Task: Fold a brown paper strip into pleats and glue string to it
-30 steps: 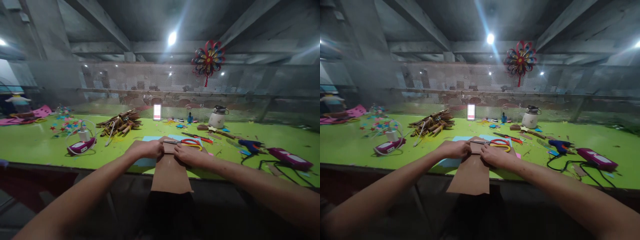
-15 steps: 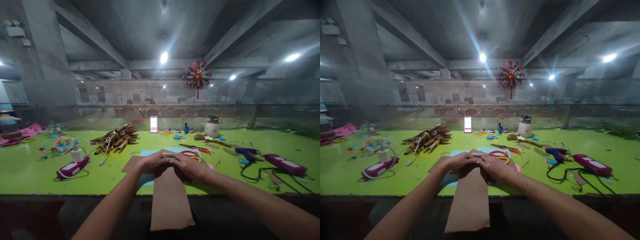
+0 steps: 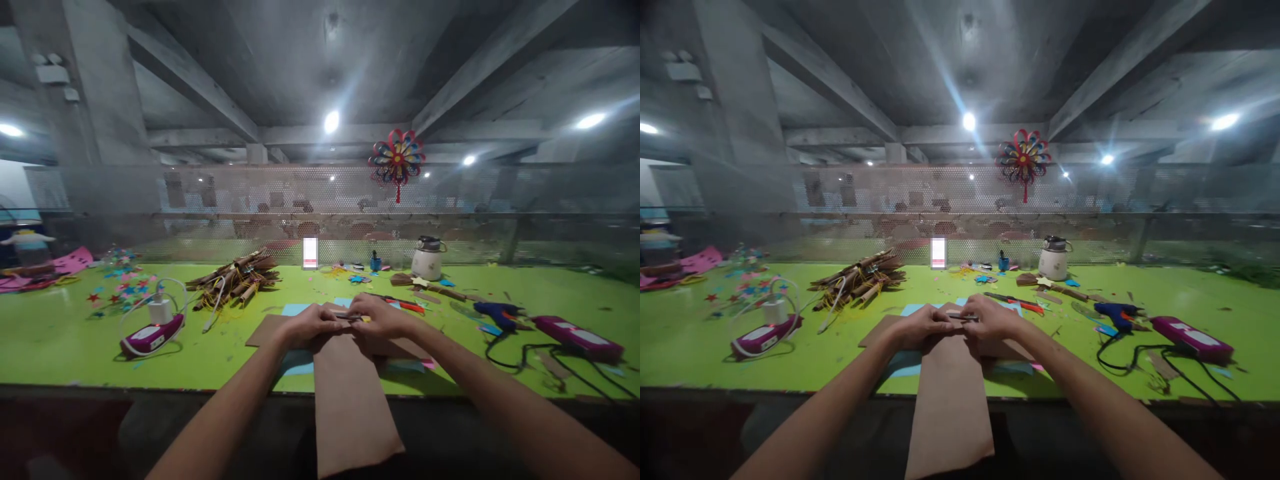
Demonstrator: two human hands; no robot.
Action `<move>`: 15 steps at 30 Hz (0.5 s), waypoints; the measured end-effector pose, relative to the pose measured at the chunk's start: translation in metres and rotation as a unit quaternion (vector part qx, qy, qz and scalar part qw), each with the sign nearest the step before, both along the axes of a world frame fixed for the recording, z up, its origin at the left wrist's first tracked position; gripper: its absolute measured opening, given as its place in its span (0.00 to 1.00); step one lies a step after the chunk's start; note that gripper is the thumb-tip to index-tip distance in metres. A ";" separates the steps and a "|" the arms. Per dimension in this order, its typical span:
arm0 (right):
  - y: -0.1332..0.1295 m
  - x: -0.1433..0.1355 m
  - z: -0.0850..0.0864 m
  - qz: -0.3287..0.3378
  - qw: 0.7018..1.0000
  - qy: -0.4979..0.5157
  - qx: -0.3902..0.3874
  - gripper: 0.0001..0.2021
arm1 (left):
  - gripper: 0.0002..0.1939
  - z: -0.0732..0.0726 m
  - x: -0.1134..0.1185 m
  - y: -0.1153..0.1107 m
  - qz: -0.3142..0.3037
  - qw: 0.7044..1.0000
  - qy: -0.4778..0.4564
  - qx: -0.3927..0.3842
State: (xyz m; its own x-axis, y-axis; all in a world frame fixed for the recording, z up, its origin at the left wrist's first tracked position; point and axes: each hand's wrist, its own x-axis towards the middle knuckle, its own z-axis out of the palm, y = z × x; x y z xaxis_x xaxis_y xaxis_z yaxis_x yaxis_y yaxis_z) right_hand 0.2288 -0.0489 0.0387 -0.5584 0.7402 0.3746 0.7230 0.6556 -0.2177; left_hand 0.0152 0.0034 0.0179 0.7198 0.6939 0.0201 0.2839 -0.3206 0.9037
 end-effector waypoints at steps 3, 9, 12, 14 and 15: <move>0.013 0.002 -0.001 0.035 0.991 0.068 -0.114 0.14 | 0.23 -0.003 0.001 0.003 -0.031 0.998 -0.063 -0.003; 0.019 0.001 -0.031 0.063 0.937 0.236 -0.251 0.18 | 0.21 0.000 0.003 0.003 -0.023 0.997 -0.013 0.066; 0.017 0.001 -0.036 0.044 0.917 0.295 -0.264 0.18 | 0.20 0.002 0.005 0.000 -0.020 0.996 0.000 0.082; 0.017 0.001 -0.036 0.026 0.913 0.309 -0.266 0.18 | 0.20 0.002 0.006 -0.001 -0.018 0.996 0.006 0.087; 0.018 0.001 -0.036 0.020 0.912 0.311 -0.266 0.18 | 0.20 0.002 0.006 -0.001 -0.018 0.996 0.012 0.091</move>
State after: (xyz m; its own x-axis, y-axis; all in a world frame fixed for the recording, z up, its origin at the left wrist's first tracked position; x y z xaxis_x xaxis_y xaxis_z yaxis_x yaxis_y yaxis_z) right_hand 0.2298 -0.0311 0.0031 -0.3911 0.8931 0.2222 0.3298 0.3614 -0.8721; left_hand 0.0214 0.0021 0.0202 0.7460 0.6539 0.1260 0.2894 -0.4887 0.8231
